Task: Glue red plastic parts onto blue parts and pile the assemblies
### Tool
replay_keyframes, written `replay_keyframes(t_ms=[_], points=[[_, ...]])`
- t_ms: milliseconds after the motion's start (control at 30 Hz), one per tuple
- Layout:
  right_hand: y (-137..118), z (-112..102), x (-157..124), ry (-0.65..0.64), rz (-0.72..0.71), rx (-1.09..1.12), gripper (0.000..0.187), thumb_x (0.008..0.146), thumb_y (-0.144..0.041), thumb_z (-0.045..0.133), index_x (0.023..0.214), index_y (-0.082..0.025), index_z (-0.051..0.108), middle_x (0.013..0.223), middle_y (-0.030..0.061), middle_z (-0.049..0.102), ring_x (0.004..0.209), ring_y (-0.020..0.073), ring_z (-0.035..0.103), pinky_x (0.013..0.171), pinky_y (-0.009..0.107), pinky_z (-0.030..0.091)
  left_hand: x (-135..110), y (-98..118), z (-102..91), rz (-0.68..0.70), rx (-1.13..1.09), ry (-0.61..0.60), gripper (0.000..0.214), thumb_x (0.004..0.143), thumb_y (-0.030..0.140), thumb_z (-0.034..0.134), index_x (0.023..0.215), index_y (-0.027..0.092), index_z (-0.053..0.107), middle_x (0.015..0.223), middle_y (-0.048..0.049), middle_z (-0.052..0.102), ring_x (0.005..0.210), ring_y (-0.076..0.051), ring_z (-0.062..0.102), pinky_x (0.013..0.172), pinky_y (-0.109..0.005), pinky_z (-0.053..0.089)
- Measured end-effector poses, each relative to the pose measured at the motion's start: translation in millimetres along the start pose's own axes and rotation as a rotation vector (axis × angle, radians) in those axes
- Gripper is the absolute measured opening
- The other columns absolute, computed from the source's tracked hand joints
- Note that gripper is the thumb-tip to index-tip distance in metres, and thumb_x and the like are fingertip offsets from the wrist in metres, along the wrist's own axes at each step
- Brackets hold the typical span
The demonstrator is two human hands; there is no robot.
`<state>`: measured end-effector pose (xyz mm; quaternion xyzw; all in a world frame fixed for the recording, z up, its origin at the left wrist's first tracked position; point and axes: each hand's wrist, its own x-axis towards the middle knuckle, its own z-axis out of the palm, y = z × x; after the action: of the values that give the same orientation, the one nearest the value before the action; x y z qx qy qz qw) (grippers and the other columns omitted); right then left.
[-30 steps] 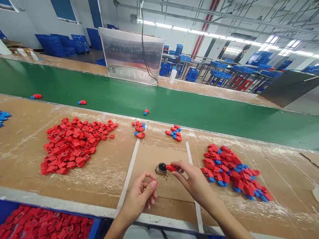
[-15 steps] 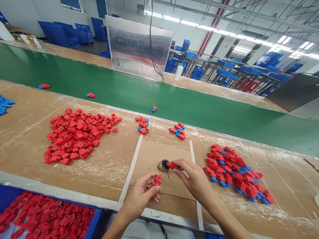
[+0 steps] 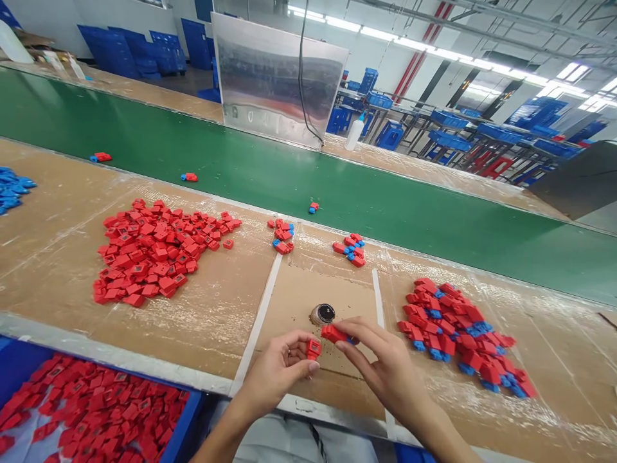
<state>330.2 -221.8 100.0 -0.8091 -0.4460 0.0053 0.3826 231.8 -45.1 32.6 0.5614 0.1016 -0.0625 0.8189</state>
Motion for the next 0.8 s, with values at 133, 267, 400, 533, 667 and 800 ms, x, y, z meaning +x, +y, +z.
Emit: replay_keyframes(t_ms=[133, 267, 400, 533, 667, 800], points=[[-4, 10, -11, -0.043, 0.008, 0.041, 0.021, 0.099, -0.027, 0.051, 0.114, -0.021, 0.064, 0.105, 0.0094, 0.068, 0.094, 0.0198, 0.066, 0.079, 0.028, 0.055, -1, 2, 1.5, -0.023, -0.013, -0.026, 0.029, 0.079, 0.024, 0.071, 0.106, 0.016, 0.066, 0.080, -0.0016, 0.063, 0.073, -0.012, 0.057, 0.067, -0.023, 0.047], [-3, 15, -13, -0.054, 0.031, 0.053, 0.020, 0.099, -0.026, 0.052, 0.113, -0.020, 0.064, 0.104, 0.0092, 0.068, 0.095, 0.0204, 0.066, 0.080, 0.029, 0.055, -1, 3, 2.3, -0.024, -0.021, -0.038, 0.029, 0.080, 0.023, 0.070, 0.107, 0.015, 0.066, 0.078, -0.0013, 0.062, 0.071, -0.012, 0.056, 0.065, -0.023, 0.047], [-4, 15, -13, -0.069, 0.031, 0.060, 0.020, 0.099, -0.026, 0.051, 0.112, -0.020, 0.064, 0.104, 0.0095, 0.068, 0.096, 0.0201, 0.065, 0.080, 0.028, 0.054, -2, 3, 2.3, -0.011, -0.008, -0.055, 0.028, 0.081, 0.021, 0.068, 0.108, 0.015, 0.066, 0.077, -0.0008, 0.062, 0.070, -0.012, 0.055, 0.063, -0.022, 0.045], [-5, 15, -14, -0.083, 0.013, 0.056, 0.019, 0.100, -0.025, 0.050, 0.110, -0.020, 0.065, 0.103, 0.0092, 0.067, 0.094, 0.0192, 0.065, 0.080, 0.027, 0.054, -3, 4, 1.1, 0.008, 0.019, -0.082, 0.022, 0.083, 0.021, 0.065, 0.104, 0.016, 0.066, 0.078, -0.0007, 0.062, 0.068, -0.011, 0.052, 0.062, -0.021, 0.042], [-4, 20, -16, -0.092, -0.004, 0.055, 0.017, 0.099, -0.022, 0.050, 0.107, -0.020, 0.064, 0.098, 0.0079, 0.065, 0.089, 0.0178, 0.064, 0.076, 0.026, 0.052, -3, 4, 0.2, -0.005, 0.036, -0.095, 0.021, 0.083, 0.021, 0.063, 0.103, 0.016, 0.066, 0.077, -0.0005, 0.061, 0.066, -0.010, 0.051, 0.061, -0.021, 0.041], [-4, 27, -18, -0.101, -0.027, -0.001, 0.019, 0.100, -0.019, 0.045, 0.105, -0.019, 0.063, 0.088, 0.0068, 0.060, 0.077, 0.0171, 0.059, 0.066, 0.026, 0.049, -5, 5, -0.1, -0.035, 0.079, -0.097, 0.016, 0.084, 0.021, 0.061, 0.098, 0.015, 0.066, 0.073, 0.0017, 0.056, 0.061, -0.009, 0.049, 0.057, -0.020, 0.039]])
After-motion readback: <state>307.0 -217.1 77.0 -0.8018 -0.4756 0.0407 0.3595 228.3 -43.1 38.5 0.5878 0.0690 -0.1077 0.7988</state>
